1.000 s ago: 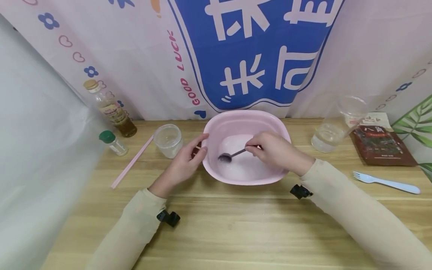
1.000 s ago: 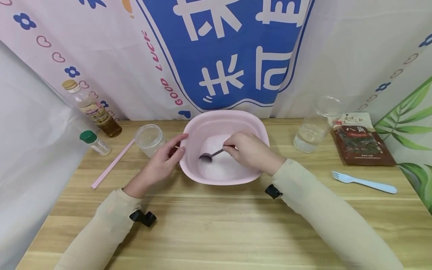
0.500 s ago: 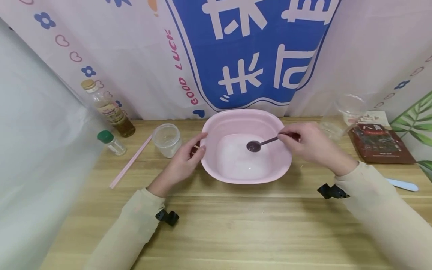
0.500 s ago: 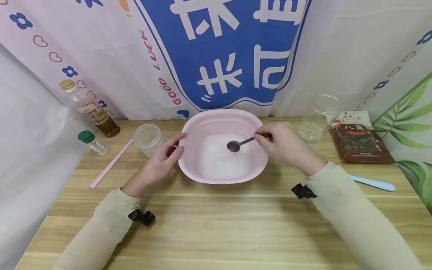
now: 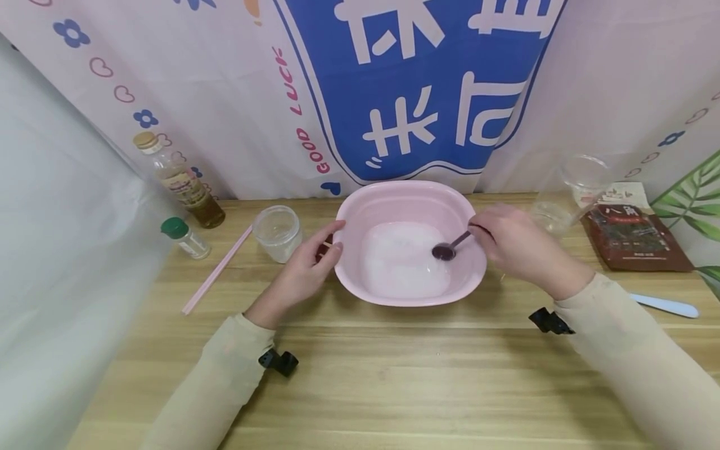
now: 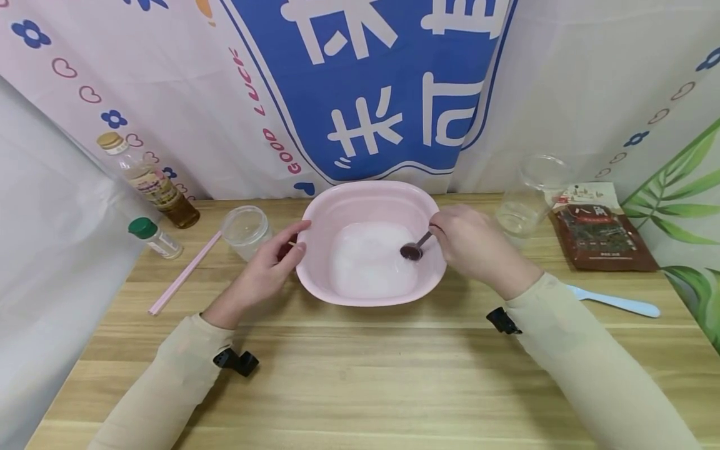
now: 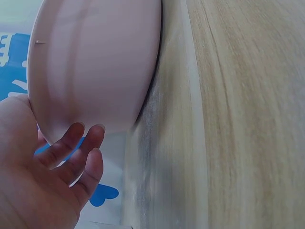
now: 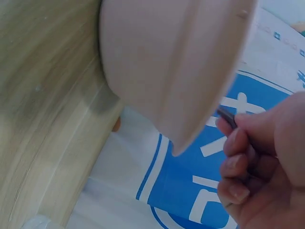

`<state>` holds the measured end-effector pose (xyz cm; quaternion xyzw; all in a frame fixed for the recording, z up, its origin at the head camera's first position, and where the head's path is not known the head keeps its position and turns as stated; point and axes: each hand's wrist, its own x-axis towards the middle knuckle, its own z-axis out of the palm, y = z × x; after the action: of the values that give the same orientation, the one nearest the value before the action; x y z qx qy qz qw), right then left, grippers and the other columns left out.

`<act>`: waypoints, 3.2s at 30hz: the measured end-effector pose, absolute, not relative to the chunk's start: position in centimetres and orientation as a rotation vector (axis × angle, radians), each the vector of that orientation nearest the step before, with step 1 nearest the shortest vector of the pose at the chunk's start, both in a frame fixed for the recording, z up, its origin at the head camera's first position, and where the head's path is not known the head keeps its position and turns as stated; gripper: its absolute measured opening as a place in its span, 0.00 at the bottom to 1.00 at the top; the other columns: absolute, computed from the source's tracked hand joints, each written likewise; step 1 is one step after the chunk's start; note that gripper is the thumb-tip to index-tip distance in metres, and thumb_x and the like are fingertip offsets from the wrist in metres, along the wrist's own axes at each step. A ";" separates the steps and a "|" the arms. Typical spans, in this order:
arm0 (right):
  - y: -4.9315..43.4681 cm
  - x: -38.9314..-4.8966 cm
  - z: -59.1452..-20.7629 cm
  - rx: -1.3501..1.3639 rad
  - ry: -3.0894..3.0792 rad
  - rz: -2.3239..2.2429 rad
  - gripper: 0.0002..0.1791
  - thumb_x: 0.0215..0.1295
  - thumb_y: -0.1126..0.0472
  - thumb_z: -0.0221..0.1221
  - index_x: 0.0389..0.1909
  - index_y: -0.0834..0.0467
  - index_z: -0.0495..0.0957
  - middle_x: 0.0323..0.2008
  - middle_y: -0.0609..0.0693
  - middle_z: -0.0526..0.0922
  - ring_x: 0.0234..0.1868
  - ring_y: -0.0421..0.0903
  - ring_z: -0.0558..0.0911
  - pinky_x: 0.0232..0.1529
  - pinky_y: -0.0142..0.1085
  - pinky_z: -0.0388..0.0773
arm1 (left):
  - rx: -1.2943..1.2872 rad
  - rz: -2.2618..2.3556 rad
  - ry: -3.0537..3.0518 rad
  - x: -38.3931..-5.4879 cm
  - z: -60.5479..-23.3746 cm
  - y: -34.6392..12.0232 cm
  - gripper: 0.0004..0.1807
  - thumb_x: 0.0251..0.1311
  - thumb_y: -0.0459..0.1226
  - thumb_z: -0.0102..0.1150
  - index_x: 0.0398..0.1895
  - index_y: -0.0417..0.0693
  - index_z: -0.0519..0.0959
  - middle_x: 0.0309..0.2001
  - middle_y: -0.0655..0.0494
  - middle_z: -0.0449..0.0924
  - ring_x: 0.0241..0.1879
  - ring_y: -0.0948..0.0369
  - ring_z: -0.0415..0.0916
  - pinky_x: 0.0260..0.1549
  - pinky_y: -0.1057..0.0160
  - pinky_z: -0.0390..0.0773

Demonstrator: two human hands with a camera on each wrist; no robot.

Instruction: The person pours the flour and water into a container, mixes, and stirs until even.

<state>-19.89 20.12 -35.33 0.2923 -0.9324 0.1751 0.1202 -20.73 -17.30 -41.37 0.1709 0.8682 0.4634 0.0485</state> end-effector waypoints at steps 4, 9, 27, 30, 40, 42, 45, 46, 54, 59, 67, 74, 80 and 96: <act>19.5 -20.3 -35.7 0.826 -2.724 0.439 0.07 0.74 0.70 0.62 0.45 0.67 0.87 0.43 0.63 0.91 0.48 0.64 0.87 0.53 0.59 0.85 | 0.519 1.413 2.645 -20.7 -41.4 -17.3 0.28 0.84 0.42 0.48 0.83 0.47 0.66 0.60 0.40 0.81 0.49 0.51 0.82 0.48 0.56 0.85; 18.9 -20.5 -35.8 0.852 -2.713 0.335 0.07 0.73 0.72 0.61 0.45 0.67 0.87 0.42 0.61 0.90 0.46 0.61 0.87 0.50 0.56 0.87 | 0.512 1.408 2.646 -20.6 -41.5 -17.4 0.28 0.84 0.42 0.49 0.83 0.47 0.66 0.60 0.40 0.82 0.49 0.51 0.82 0.47 0.59 0.85; 17.4 -19.8 -35.9 0.989 -2.713 0.712 0.06 0.73 0.70 0.65 0.39 0.61 0.90 0.36 0.52 0.91 0.39 0.51 0.88 0.48 0.50 0.88 | 0.522 1.424 2.641 -20.7 -41.3 -17.5 0.28 0.84 0.42 0.49 0.83 0.48 0.66 0.60 0.40 0.81 0.48 0.51 0.82 0.46 0.60 0.85; 16.7 -20.2 -36.6 0.917 -2.698 0.759 0.07 0.75 0.69 0.63 0.41 0.63 0.90 0.35 0.54 0.90 0.38 0.51 0.86 0.46 0.50 0.86 | 0.517 1.416 2.640 -20.7 -41.3 -17.4 0.28 0.84 0.42 0.49 0.83 0.49 0.66 0.60 0.40 0.81 0.48 0.52 0.82 0.46 0.60 0.85; 16.7 -21.2 -36.5 0.701 -2.764 0.628 0.10 0.77 0.70 0.59 0.45 0.68 0.89 0.42 0.63 0.90 0.46 0.61 0.88 0.53 0.56 0.85 | 0.528 1.432 2.631 -20.7 -41.4 -17.3 0.29 0.84 0.42 0.49 0.83 0.48 0.66 0.60 0.40 0.81 0.48 0.51 0.82 0.47 0.59 0.86; 16.9 -21.2 -36.5 0.714 -2.777 0.641 0.10 0.76 0.69 0.60 0.46 0.67 0.89 0.42 0.62 0.91 0.46 0.61 0.87 0.53 0.56 0.85 | 0.539 1.441 2.639 -20.6 -41.4 -17.3 0.28 0.84 0.42 0.50 0.82 0.46 0.67 0.59 0.39 0.82 0.48 0.51 0.82 0.47 0.59 0.85; 16.6 -21.1 -36.8 0.782 -2.782 0.679 0.09 0.76 0.68 0.62 0.46 0.65 0.90 0.40 0.59 0.91 0.43 0.57 0.85 0.48 0.52 0.84 | 0.548 1.454 2.651 -20.6 -41.4 -17.3 0.27 0.84 0.40 0.50 0.81 0.45 0.68 0.58 0.37 0.82 0.48 0.50 0.83 0.48 0.58 0.85; 16.4 -21.0 -36.9 0.816 -2.781 0.698 0.08 0.75 0.68 0.63 0.45 0.64 0.91 0.39 0.58 0.91 0.42 0.55 0.84 0.47 0.50 0.83 | 0.552 1.456 2.655 -20.5 -41.4 -17.3 0.27 0.84 0.40 0.50 0.81 0.44 0.68 0.58 0.37 0.83 0.48 0.49 0.83 0.48 0.57 0.85; 15.2 -20.3 -37.1 0.966 -2.682 0.798 0.07 0.75 0.68 0.64 0.41 0.62 0.91 0.31 0.50 0.89 0.39 0.49 0.82 0.43 0.46 0.79 | 0.546 1.437 2.655 -20.6 -41.5 -17.2 0.27 0.84 0.41 0.50 0.81 0.45 0.68 0.59 0.37 0.82 0.50 0.47 0.83 0.51 0.53 0.85; 15.1 -20.0 -37.2 0.976 -2.666 0.882 0.06 0.74 0.68 0.65 0.41 0.60 0.91 0.29 0.48 0.88 0.37 0.46 0.79 0.41 0.42 0.77 | 0.549 1.440 2.656 -20.6 -41.5 -17.3 0.27 0.84 0.41 0.49 0.81 0.46 0.68 0.58 0.38 0.82 0.49 0.49 0.83 0.50 0.54 0.84; 14.3 -20.0 -37.8 0.895 -2.674 0.709 0.07 0.73 0.67 0.65 0.40 0.62 0.92 0.32 0.53 0.92 0.38 0.53 0.83 0.50 0.50 0.74 | 0.541 1.438 2.646 -20.7 -41.4 -17.3 0.28 0.84 0.42 0.49 0.82 0.46 0.67 0.59 0.38 0.82 0.49 0.50 0.82 0.49 0.57 0.84; 15.1 -20.3 -37.2 0.687 -2.730 0.633 0.08 0.74 0.67 0.63 0.40 0.64 0.92 0.34 0.57 0.92 0.42 0.58 0.83 0.48 0.53 0.70 | 0.526 1.427 2.652 -20.7 -41.5 -17.3 0.28 0.84 0.42 0.49 0.82 0.47 0.67 0.59 0.39 0.81 0.48 0.51 0.82 0.47 0.61 0.84; 15.8 -20.7 -37.0 0.620 -2.731 0.577 0.08 0.73 0.66 0.64 0.40 0.64 0.92 0.33 0.58 0.93 0.39 0.60 0.82 0.43 0.51 0.67 | 0.524 1.429 2.649 -20.7 -41.4 -17.3 0.28 0.85 0.42 0.49 0.82 0.47 0.67 0.59 0.38 0.81 0.49 0.50 0.82 0.48 0.59 0.84; 15.9 -19.4 -36.3 1.029 -2.804 0.703 0.06 0.73 0.65 0.67 0.39 0.57 0.92 0.33 0.47 0.91 0.41 0.48 0.81 0.51 0.47 0.63 | 0.534 1.443 2.651 -20.6 -41.4 -17.3 0.27 0.84 0.41 0.50 0.81 0.45 0.68 0.55 0.39 0.82 0.46 0.52 0.81 0.45 0.64 0.82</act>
<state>-19.37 15.89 -36.27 0.3352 -0.9132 0.2290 0.0365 -20.59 -17.27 -41.39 0.1741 0.8643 0.4703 0.0383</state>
